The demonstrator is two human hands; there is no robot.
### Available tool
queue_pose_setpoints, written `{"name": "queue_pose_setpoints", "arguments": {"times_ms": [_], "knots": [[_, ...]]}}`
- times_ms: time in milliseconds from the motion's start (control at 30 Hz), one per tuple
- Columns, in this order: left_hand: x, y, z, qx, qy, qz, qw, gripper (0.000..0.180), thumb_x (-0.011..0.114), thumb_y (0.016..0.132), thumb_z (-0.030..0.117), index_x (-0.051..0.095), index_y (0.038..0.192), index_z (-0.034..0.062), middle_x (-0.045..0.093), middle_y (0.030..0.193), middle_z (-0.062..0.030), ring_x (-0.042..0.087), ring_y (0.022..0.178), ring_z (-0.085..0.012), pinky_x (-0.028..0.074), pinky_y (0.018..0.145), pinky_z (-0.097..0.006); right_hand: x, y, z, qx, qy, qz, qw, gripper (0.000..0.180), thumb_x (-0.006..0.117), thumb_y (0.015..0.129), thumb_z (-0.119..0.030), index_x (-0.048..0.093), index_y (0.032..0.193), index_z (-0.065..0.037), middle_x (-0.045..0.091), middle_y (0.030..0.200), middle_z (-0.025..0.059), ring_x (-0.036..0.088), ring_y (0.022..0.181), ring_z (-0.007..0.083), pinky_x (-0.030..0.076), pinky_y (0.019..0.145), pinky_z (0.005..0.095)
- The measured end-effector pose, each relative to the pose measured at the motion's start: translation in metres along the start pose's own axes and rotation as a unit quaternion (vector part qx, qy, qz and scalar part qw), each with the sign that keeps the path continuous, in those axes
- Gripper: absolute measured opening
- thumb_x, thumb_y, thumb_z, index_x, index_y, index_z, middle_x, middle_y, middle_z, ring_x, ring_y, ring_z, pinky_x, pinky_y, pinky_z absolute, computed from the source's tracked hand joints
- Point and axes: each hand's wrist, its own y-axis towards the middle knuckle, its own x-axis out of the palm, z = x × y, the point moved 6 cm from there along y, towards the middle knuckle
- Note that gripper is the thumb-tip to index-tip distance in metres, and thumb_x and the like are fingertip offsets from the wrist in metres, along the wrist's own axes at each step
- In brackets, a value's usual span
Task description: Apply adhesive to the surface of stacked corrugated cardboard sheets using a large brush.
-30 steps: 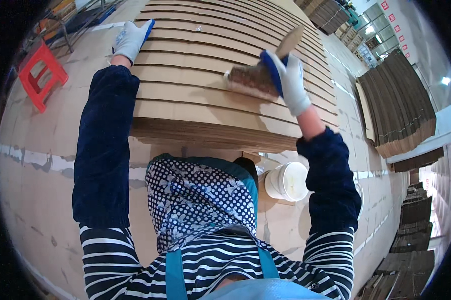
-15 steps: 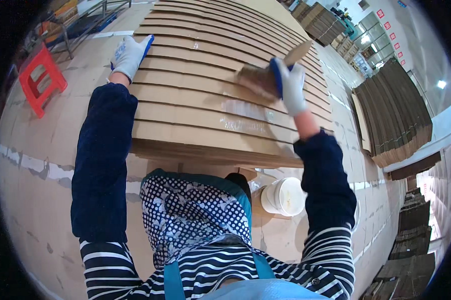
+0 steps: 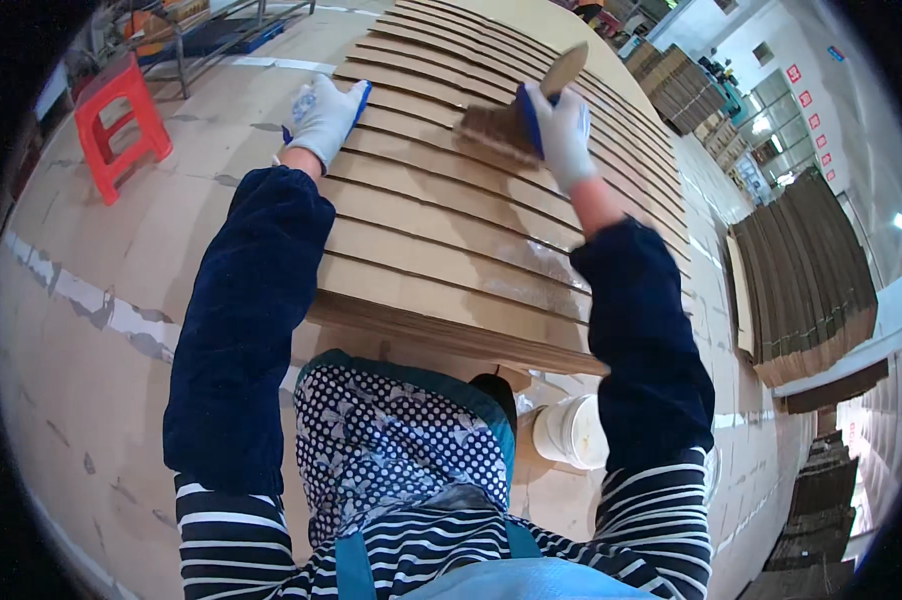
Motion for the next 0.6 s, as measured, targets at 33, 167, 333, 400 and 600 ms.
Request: {"name": "queue_pose_setpoints", "arguments": {"times_ms": [33, 167, 333, 400, 600], "knots": [[0.000, -0.002, 0.002, 0.002, 0.001, -0.003, 1.000, 0.069, 0.049, 0.072, 0.062, 0.052, 0.100, -0.0012, 0.055, 0.103, -0.0259, 0.053, 0.097, -0.0371, 0.041, 0.081, -0.044, 0.001, -0.019, -0.004, -0.003, 0.035, -0.050, 0.998, 0.031, 0.063, 0.076, -0.030, 0.058, 0.079, 0.000, 0.052, 0.064, 0.0182, 0.052, 0.061, 0.0324, 0.037, 0.054, 0.0425], [-0.005, -0.007, 0.013, -0.009, 0.015, -0.004, 1.000, 0.069, 0.049, 0.072, 0.061, 0.052, 0.101, -0.0011, 0.055, 0.103, -0.0250, 0.053, 0.096, -0.0369, 0.041, 0.081, -0.044, -0.046, -0.104, -0.069, -0.353, -0.071, -0.051, 0.932, 0.028, 0.062, 0.077, -0.028, 0.060, 0.084, 0.000, 0.048, 0.060, 0.0162, 0.049, 0.058, 0.0310, 0.036, 0.052, 0.0427], [-0.005, -0.009, 0.014, -0.034, -0.006, -0.033, 0.999, 0.072, 0.058, 0.069, 0.054, 0.048, 0.112, -0.0025, 0.053, 0.108, -0.0241, 0.051, 0.102, -0.0349, 0.039, 0.087, -0.043, -0.024, -0.015, -0.043, -0.086, 0.025, -0.076, 0.993, 0.030, 0.062, 0.075, -0.029, 0.060, 0.076, 0.001, 0.053, 0.059, 0.0175, 0.053, 0.058, 0.0330, 0.042, 0.055, 0.0391], [-0.003, -0.008, 0.011, -0.028, -0.007, -0.035, 0.999, 0.071, 0.056, 0.070, 0.056, 0.049, 0.109, -0.0024, 0.053, 0.107, -0.0245, 0.051, 0.101, -0.0355, 0.039, 0.086, -0.043, -0.005, 0.031, -0.036, -0.080, -0.051, 0.021, 0.995, 0.032, 0.062, 0.075, -0.031, 0.060, 0.073, 0.001, 0.055, 0.059, 0.0192, 0.055, 0.060, 0.0365, 0.043, 0.057, 0.0385], [-0.006, -0.009, 0.013, -0.021, -0.026, -0.058, 0.998, 0.070, 0.050, 0.073, 0.059, 0.049, 0.107, -0.0022, 0.051, 0.108, -0.0263, 0.049, 0.103, -0.0370, 0.038, 0.086, -0.043, -0.004, -0.021, -0.040, -0.014, 0.001, -0.108, 0.994, 0.027, 0.060, 0.077, -0.027, 0.060, 0.071, -0.001, 0.055, 0.062, 0.0192, 0.054, 0.060, 0.0365, 0.043, 0.056, 0.0397]]}}
